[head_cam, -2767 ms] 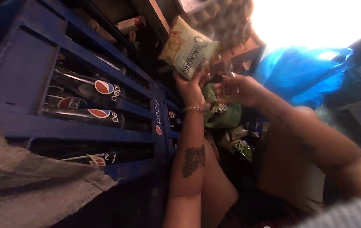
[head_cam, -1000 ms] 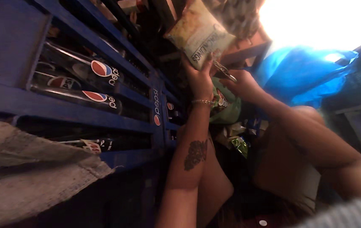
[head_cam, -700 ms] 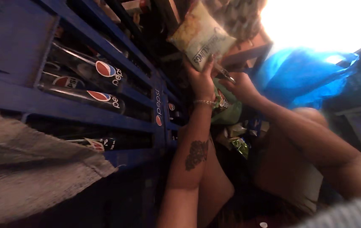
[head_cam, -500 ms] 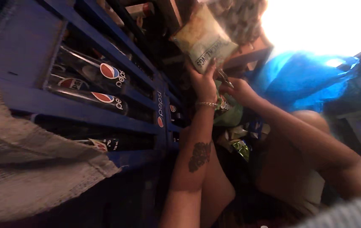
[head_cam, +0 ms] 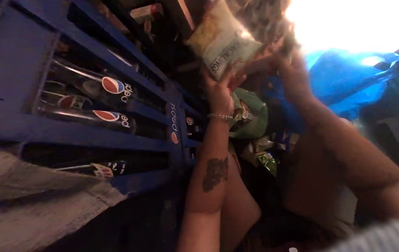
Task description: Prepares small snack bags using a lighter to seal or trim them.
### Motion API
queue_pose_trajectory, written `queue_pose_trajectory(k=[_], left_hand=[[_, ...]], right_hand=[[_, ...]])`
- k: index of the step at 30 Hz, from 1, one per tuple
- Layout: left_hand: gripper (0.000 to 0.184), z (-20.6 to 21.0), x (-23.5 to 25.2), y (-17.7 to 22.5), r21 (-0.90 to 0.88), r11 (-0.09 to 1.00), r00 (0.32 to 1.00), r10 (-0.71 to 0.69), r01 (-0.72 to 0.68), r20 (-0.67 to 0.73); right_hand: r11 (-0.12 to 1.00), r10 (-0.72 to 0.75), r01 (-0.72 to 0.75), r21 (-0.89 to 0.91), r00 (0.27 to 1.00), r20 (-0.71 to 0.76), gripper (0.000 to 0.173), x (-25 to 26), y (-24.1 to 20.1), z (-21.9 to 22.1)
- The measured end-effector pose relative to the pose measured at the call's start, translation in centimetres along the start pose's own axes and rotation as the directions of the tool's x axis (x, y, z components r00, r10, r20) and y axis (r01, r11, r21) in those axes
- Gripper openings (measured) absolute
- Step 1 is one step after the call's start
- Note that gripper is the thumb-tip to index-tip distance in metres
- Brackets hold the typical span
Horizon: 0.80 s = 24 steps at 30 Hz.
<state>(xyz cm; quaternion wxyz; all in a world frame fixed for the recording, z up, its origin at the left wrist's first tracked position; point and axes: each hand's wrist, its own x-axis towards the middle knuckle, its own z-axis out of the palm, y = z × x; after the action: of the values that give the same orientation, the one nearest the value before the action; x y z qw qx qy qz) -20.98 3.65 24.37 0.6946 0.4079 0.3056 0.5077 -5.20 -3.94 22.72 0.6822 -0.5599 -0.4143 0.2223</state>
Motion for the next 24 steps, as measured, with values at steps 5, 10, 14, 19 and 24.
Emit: queue_pose_trajectory(k=[5,10,14,19,24], left_hand=[[0.076,-0.2,-0.3,-0.5,0.149,0.985,0.965,-0.118,0.085,0.234],[0.075,-0.3,-0.5,-1.0,0.276,0.960,0.933,-0.140,0.046,0.331],[0.059,0.0,-0.5,-1.6,0.282,0.959,0.963,-0.088,0.013,0.255],[0.061,0.0,-0.3,-1.9,0.293,0.956,0.968,-0.045,-0.030,0.245],[0.058,-0.3,-0.2,-1.9,0.284,0.957,0.964,-0.018,-0.061,0.266]], right_hand=[[0.977,0.156,-0.151,0.151,0.988,-0.021,0.032,1.5,-0.7,-2.1],[0.979,0.184,-0.189,0.077,0.981,0.065,0.027,0.9,-1.3,-2.1],[0.976,0.178,-0.187,0.113,0.980,0.084,0.030,0.5,-1.0,-1.6],[0.980,0.172,-0.179,0.083,0.982,0.082,0.028,0.6,-0.8,-1.6],[0.982,0.154,-0.161,0.094,0.984,0.086,0.029,0.6,-0.6,-1.4]])
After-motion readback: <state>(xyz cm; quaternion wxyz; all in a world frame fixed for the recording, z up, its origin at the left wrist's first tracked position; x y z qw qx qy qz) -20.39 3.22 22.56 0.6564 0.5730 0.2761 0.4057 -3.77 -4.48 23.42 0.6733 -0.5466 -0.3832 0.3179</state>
